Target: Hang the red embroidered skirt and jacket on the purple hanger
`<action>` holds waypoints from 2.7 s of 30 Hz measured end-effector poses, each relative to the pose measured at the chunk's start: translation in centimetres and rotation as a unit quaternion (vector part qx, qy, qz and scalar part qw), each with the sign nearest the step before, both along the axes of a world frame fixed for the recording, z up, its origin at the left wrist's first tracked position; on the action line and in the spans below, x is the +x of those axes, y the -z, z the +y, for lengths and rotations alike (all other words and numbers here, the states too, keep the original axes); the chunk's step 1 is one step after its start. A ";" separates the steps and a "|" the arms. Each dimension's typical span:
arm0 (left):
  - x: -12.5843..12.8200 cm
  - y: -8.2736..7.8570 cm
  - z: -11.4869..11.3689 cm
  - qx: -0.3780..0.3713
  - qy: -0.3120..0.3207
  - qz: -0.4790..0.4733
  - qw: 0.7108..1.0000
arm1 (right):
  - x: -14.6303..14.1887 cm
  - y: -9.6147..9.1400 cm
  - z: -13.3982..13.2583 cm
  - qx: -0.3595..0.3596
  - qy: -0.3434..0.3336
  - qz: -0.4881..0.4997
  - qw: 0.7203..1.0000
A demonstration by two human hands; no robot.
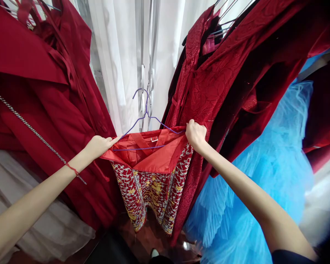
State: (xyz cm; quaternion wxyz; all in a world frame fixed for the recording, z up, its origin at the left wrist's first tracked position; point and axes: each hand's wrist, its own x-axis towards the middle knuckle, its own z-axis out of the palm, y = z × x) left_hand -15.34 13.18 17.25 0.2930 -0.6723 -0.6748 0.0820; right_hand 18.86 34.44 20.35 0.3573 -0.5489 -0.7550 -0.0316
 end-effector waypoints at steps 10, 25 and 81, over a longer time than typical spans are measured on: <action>0.9 -1.0 -0.5 0.135 -0.050 -0.293 0.945 | -4.6 1.9 -2.9 0.002 -0.173 0.094 0.980; -2.0 -2.2 -1.4 0.225 0.030 -0.674 0.703 | -1.7 5.0 1.1 -0.052 -0.499 0.000 0.865; -4.5 -5.8 -3.3 -0.001 -0.181 -0.363 0.914 | -1.4 5.4 -0.8 0.253 -0.337 -0.208 0.883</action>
